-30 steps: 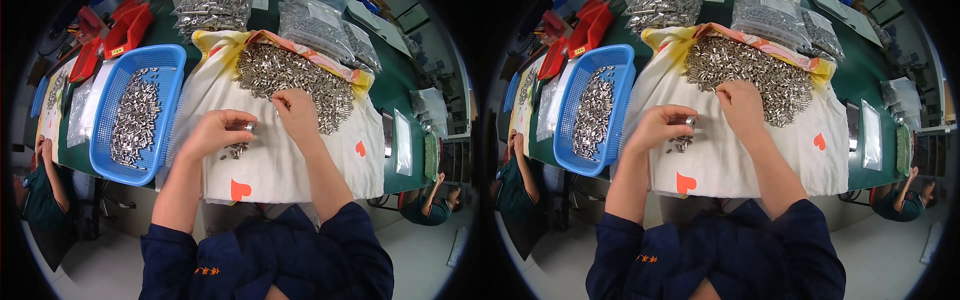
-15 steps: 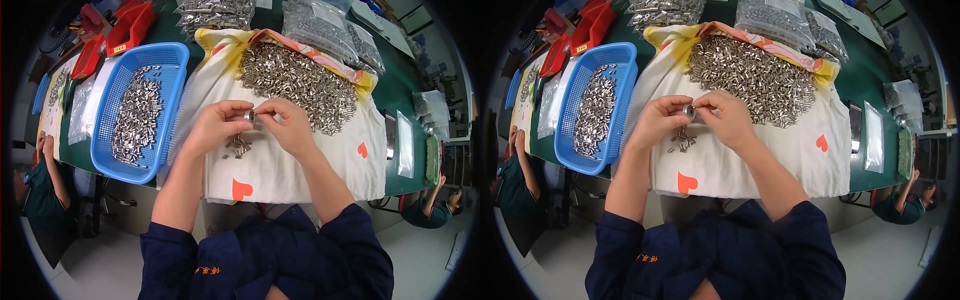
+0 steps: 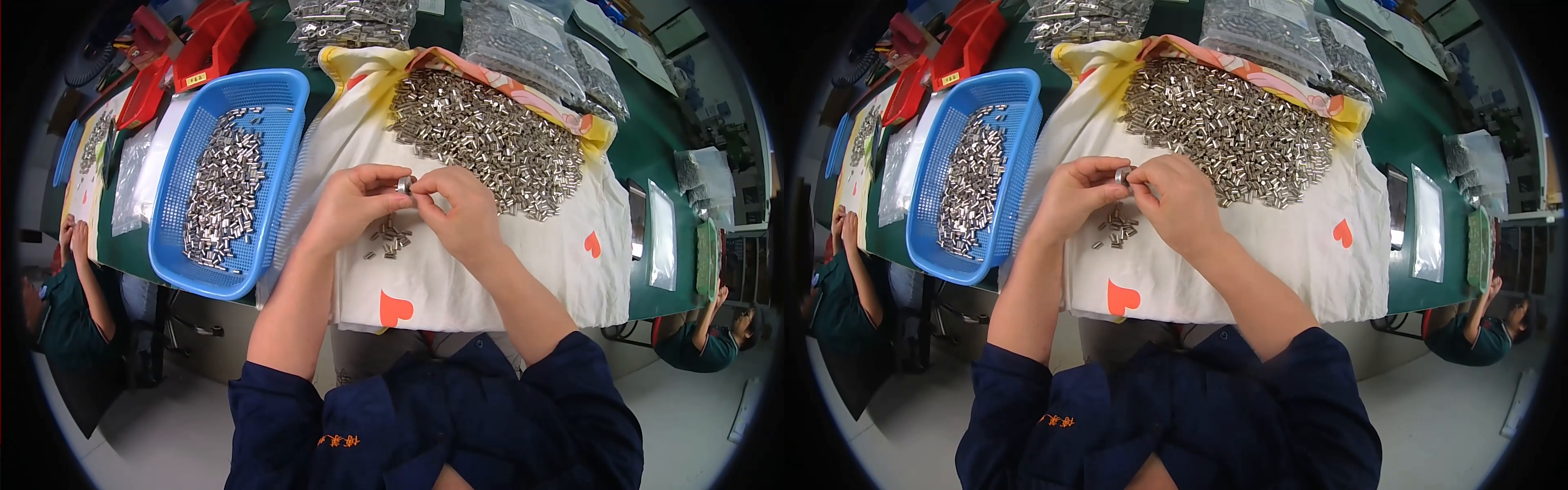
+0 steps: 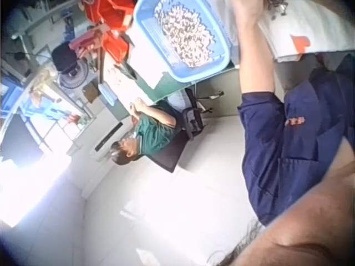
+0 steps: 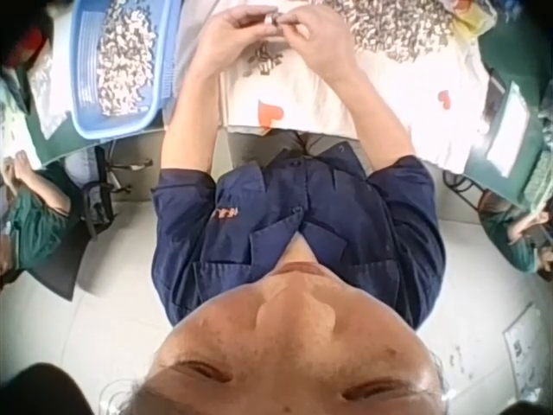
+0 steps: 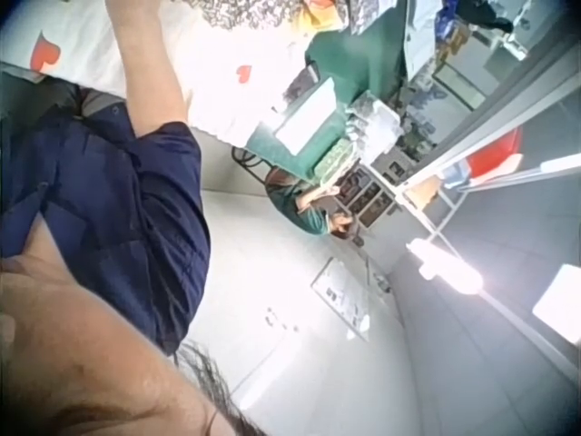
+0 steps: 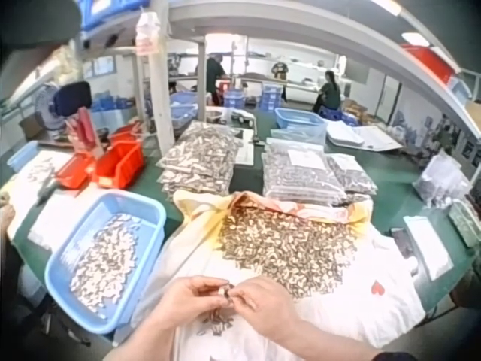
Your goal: Sorting small metal hardware components on a workbench in a manufacturing environment.
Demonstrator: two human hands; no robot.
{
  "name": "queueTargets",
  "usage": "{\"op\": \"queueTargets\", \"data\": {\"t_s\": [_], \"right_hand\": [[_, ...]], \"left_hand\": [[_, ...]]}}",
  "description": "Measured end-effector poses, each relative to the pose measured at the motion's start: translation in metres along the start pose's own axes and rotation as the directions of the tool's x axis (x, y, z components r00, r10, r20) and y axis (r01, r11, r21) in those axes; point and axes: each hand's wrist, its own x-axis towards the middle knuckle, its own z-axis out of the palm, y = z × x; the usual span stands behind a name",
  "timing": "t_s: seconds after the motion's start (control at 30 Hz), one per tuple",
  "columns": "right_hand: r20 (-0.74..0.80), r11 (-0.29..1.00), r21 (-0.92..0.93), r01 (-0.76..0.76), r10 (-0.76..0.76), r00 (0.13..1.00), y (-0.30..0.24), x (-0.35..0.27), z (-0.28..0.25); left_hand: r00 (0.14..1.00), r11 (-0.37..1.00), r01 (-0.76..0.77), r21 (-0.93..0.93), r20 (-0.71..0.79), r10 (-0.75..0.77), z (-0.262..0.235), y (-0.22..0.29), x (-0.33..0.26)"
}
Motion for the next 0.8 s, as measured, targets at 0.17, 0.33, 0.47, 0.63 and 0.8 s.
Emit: {"op": "queueTargets", "data": {"t_s": [0.17,0.33,0.47,0.63,0.8], "right_hand": [[0.163,0.963,0.178,-0.202,0.174,0.971,0.006,0.004,-0.008],[0.253,0.915,0.164,-0.368,0.322,0.912,0.005,0.008,-0.011],[0.025,0.913,0.124,-0.389,0.389,0.921,0.024,0.016,-0.029],[-0.023,0.940,-0.259,-0.223,0.224,0.974,0.044,0.013,-0.021],[0.033,0.811,-0.569,-0.140,0.192,0.981,0.033,0.011,-0.009]], "left_hand": [[1.000,0.999,0.010,0.036,0.008,-0.011,-0.002,-0.001,0.000],[0.998,0.995,0.049,0.090,0.032,-0.052,-0.002,0.002,-0.001],[0.990,0.980,0.127,0.154,0.047,-0.136,0.000,0.008,-0.002],[0.989,0.985,0.112,0.131,0.083,-0.123,0.001,0.007,-0.003],[0.989,0.982,0.105,0.154,0.090,-0.120,-0.001,0.002,-0.001]]}}
